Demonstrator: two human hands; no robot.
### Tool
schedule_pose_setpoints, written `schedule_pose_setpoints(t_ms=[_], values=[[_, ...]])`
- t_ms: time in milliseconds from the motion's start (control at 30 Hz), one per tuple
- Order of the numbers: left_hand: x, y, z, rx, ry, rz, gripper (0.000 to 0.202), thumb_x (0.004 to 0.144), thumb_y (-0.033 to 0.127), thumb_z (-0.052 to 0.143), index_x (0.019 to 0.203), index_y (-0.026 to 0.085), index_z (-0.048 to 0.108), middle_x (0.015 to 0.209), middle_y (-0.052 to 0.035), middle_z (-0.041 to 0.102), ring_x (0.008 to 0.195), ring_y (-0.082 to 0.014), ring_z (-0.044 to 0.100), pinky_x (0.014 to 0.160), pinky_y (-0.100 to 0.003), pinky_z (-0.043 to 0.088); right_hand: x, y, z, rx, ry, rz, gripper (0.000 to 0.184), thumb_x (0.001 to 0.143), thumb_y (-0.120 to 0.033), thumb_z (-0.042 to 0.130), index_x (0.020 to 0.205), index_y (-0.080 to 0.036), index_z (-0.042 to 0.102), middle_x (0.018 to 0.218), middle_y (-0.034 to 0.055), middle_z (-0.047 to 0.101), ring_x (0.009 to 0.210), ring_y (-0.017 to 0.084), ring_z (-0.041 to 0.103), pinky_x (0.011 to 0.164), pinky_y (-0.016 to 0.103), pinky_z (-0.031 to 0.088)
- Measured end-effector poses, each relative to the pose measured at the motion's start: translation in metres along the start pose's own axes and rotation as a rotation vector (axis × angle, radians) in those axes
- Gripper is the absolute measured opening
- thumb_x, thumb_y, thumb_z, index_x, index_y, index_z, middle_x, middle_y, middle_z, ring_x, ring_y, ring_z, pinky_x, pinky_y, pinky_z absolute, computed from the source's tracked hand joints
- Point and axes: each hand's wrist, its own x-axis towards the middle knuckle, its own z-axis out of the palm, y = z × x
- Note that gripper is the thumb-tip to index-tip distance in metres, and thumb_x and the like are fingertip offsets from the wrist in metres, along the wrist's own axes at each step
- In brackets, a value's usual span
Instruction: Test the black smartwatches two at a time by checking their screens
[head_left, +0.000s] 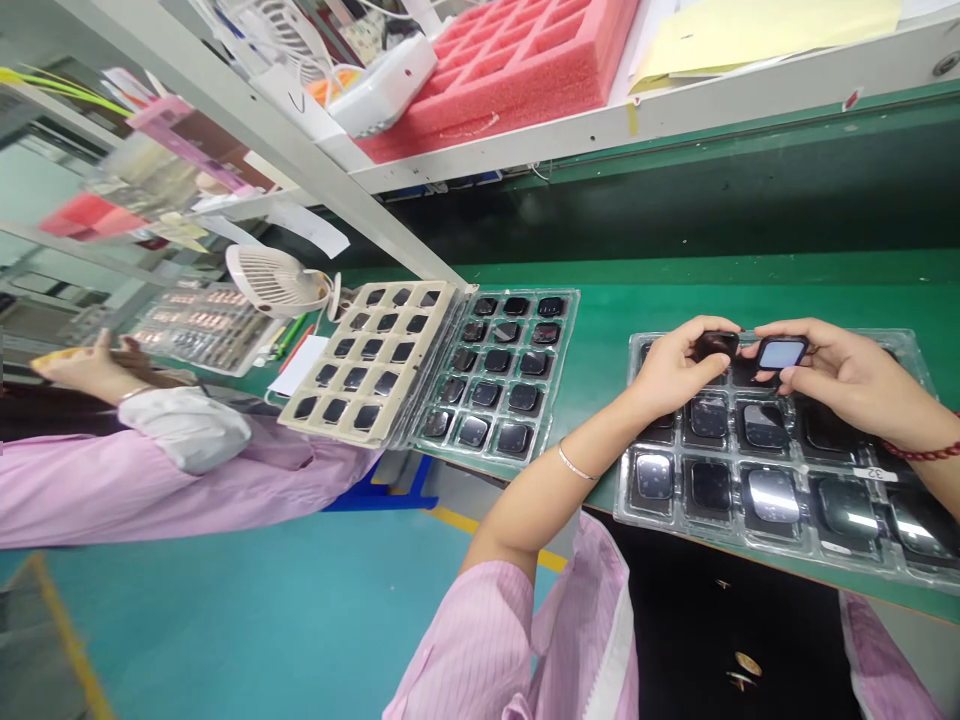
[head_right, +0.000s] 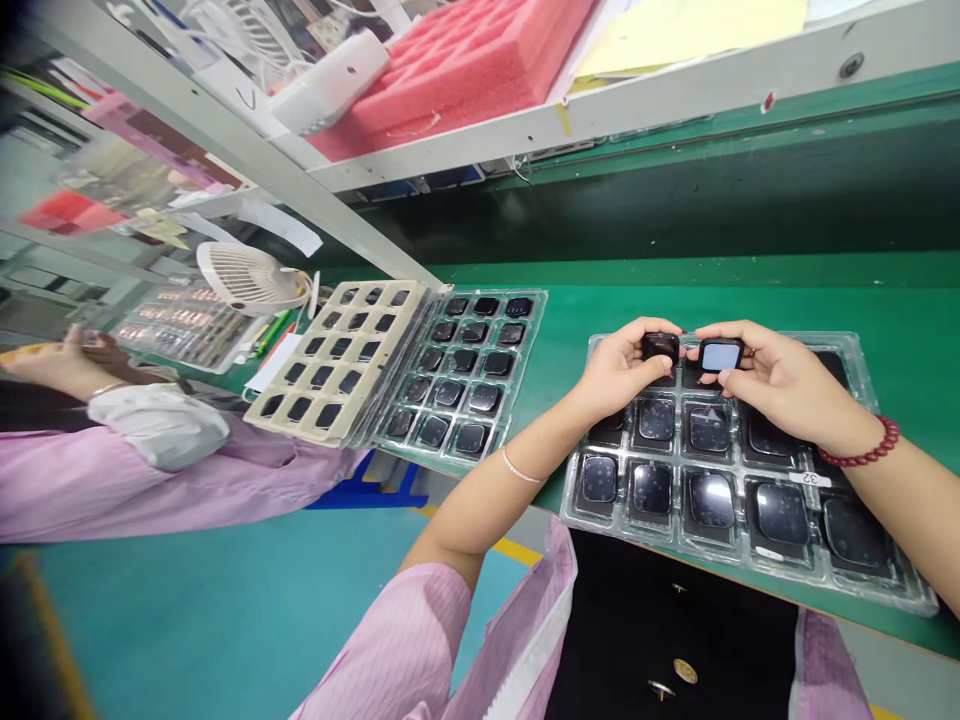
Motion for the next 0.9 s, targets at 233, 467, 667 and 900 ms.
schedule_pose_setpoints(t_ms=[233,467,667,900], values=[[-0.0001,-0.0017,0.0005,0.026,-0.009,-0.013,0.042,0.079,0.013,0.065,0.121,0.02,0.06,0.123,-0.0068,0.064,0.095,-0.0166,0.064,0.084,-0.03,0.055,-0.0012,-0.0078,0.0009,0.01,0.005,0.038,0.042,0.08,-0.02,0.068,0.121,-0.031,0.067,0.119,0.0044,0.074,0.088,0.023,0.074,0.077,0.036,0.063],[0.0013,-0.0057,0.0003,-0.021,-0.025,0.02,0.038,0.082,0.021,0.066,0.12,0.019,0.06,0.123,-0.0078,0.064,0.09,-0.0152,0.063,0.082,-0.029,0.055,-0.0009,-0.008,0.0021,-0.041,0.029,0.028,0.037,0.083,-0.028,0.067,0.12,-0.028,0.067,0.107,0.0054,0.075,0.083,0.024,0.073,0.07,0.037,0.063],[0.0008,-0.0055,0.0008,-0.023,-0.041,-0.003,0.042,0.081,0.023,0.069,0.122,0.02,0.06,0.119,-0.0072,0.065,0.089,-0.0149,0.064,0.084,-0.03,0.054,-0.0002,-0.0067,0.003,-0.025,0.023,0.007,0.037,0.082,-0.033,0.071,0.119,-0.029,0.067,0.112,0.0057,0.074,0.088,0.026,0.075,0.07,0.037,0.063],[0.0005,-0.0042,0.0029,-0.053,-0.018,-0.005,0.042,0.08,0.016,0.065,0.122,0.018,0.06,0.115,-0.0073,0.066,0.092,-0.0159,0.065,0.084,-0.031,0.055,-0.0007,-0.0078,0.0039,-0.039,0.024,0.002,0.038,0.083,-0.033,0.071,0.12,-0.026,0.069,0.104,0.0069,0.075,0.082,0.025,0.075,0.068,0.038,0.064]])
